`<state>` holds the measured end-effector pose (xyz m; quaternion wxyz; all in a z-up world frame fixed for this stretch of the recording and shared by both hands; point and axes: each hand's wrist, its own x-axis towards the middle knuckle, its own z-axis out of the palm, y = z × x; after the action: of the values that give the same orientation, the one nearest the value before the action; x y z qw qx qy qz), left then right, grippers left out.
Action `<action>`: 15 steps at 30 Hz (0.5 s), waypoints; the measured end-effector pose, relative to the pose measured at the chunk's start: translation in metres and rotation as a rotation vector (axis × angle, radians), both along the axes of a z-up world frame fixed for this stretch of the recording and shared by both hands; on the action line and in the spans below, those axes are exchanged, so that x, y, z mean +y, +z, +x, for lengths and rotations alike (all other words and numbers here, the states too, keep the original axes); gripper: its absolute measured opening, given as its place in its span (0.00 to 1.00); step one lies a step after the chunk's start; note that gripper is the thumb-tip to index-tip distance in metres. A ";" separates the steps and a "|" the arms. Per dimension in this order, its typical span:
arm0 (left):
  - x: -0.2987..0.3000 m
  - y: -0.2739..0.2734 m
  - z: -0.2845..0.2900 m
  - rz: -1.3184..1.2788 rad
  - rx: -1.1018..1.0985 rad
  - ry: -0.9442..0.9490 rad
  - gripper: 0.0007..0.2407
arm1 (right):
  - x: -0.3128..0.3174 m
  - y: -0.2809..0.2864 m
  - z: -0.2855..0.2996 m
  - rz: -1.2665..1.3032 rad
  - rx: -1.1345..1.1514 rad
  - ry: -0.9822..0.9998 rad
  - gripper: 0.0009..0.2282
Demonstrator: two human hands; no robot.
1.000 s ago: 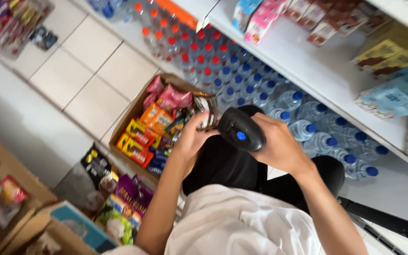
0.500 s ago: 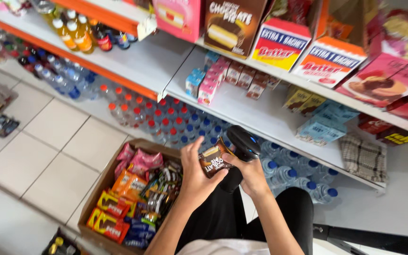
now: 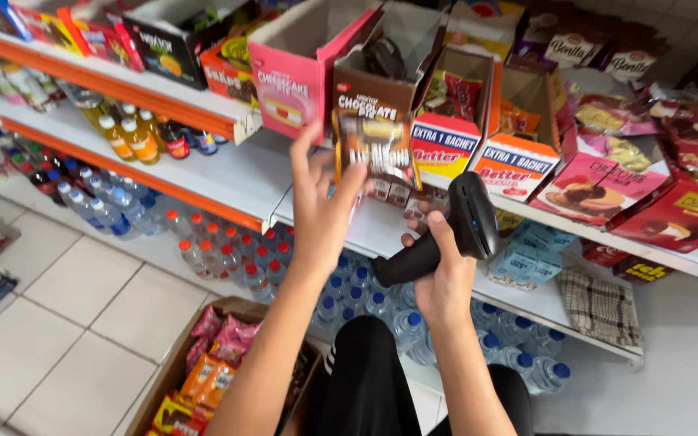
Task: The person scans various packaged snack and chocolate items using a handheld barcode scanner, picking them up from a box and placing them onto store shelves.
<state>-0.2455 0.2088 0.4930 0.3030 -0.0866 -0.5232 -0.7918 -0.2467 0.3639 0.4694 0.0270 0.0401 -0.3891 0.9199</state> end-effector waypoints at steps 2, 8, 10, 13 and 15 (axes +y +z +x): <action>-0.013 0.027 -0.033 -0.147 0.151 0.002 0.27 | -0.007 0.017 -0.006 -0.033 0.077 0.012 0.13; -0.039 0.062 -0.114 -0.499 0.164 0.337 0.24 | -0.020 0.022 -0.010 -0.081 0.123 0.065 0.11; -0.047 0.066 -0.131 -0.552 0.180 0.394 0.26 | -0.022 0.017 -0.009 -0.079 0.097 0.068 0.11; -0.056 0.065 -0.135 -1.008 0.141 0.700 0.19 | -0.029 0.005 -0.011 -0.089 0.040 0.117 0.10; -0.052 0.063 -0.124 -1.070 0.129 0.781 0.17 | -0.033 -0.004 -0.013 -0.079 0.043 0.134 0.10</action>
<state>-0.3698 0.1570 0.5564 0.5134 -0.0765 -0.8179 -0.2483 -0.2602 0.3307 0.4654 -0.0246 0.0847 -0.3482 0.9333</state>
